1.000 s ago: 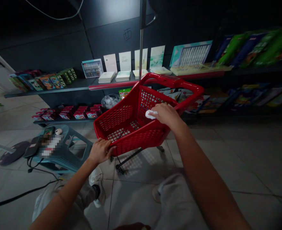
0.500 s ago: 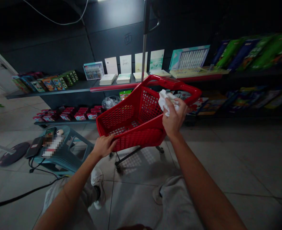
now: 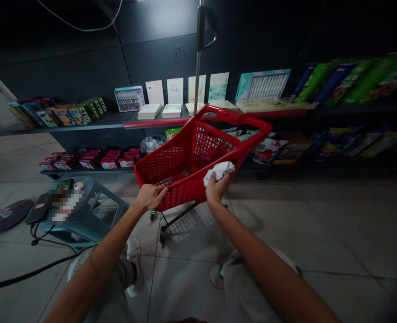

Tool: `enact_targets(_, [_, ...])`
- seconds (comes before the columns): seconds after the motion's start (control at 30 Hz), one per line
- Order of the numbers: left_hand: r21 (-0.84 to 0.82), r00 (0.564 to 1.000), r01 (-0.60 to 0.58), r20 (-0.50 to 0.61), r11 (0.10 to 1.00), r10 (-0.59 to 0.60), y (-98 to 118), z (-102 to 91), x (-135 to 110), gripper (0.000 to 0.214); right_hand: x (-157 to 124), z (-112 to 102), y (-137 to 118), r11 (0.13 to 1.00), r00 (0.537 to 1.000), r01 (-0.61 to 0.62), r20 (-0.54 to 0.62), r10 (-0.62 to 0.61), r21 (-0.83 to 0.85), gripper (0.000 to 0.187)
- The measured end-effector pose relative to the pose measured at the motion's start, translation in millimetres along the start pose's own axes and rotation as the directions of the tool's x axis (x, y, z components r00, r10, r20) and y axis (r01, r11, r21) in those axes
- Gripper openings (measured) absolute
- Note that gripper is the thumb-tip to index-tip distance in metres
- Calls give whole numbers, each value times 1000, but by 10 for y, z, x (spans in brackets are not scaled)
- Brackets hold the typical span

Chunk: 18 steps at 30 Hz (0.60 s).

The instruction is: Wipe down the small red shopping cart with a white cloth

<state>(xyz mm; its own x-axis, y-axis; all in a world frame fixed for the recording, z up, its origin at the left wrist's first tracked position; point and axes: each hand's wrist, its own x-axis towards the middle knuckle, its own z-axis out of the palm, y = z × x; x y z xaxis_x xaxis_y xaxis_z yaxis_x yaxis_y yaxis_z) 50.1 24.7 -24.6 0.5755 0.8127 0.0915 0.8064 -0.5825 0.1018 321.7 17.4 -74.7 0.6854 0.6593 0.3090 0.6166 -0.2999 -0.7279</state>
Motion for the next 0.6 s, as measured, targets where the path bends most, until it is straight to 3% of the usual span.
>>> enact_targets(0.1, [-21, 1000, -9, -24, 1000, 9, -14, 44, 9, 64, -390, 45, -196, 988, 973, 114, 211, -90, -102, 59])
enact_targets(0.23, [-12, 999, 22, -43, 1000, -22, -32, 56, 11, 65, -1050, 97, -468, 976, 871, 205, 441, -216, 73, 57])
enact_targets(0.3, [-10, 999, 16, -40, 1000, -17, -51, 58, 11, 64, -1335, 173, -561, 959, 826, 141, 505, -250, 244, 56])
enact_targets(0.37, [-10, 999, 8, -40, 1000, -8, -75, 64, 10, 63, -1498, 274, -606, 903, 795, -64, 569, -212, 426, 57])
enact_targets(0.43, [-2, 999, 10, -53, 1000, -10, -96, 71, 9, 64, -1498, 368, -596, 752, 778, -327, 615, -129, 573, 57])
enact_targets(0.5, [9, 998, 15, -69, 1000, -14, -109, 72, 5, 65, -1321, 418, -524, 558, 787, -496, 615, -35, 665, 51])
enact_targets(0.57, [10, 996, 22, -84, 1000, -21, -109, 65, -2, 65, -979, 394, -387, 427, 829, -529, 555, 74, 733, 46])
enact_targets(0.6, [6, 996, 26, -88, 1000, -25, -105, 61, -7, 66, -756, 352, -292, 405, 853, -511, 505, 130, 758, 43])
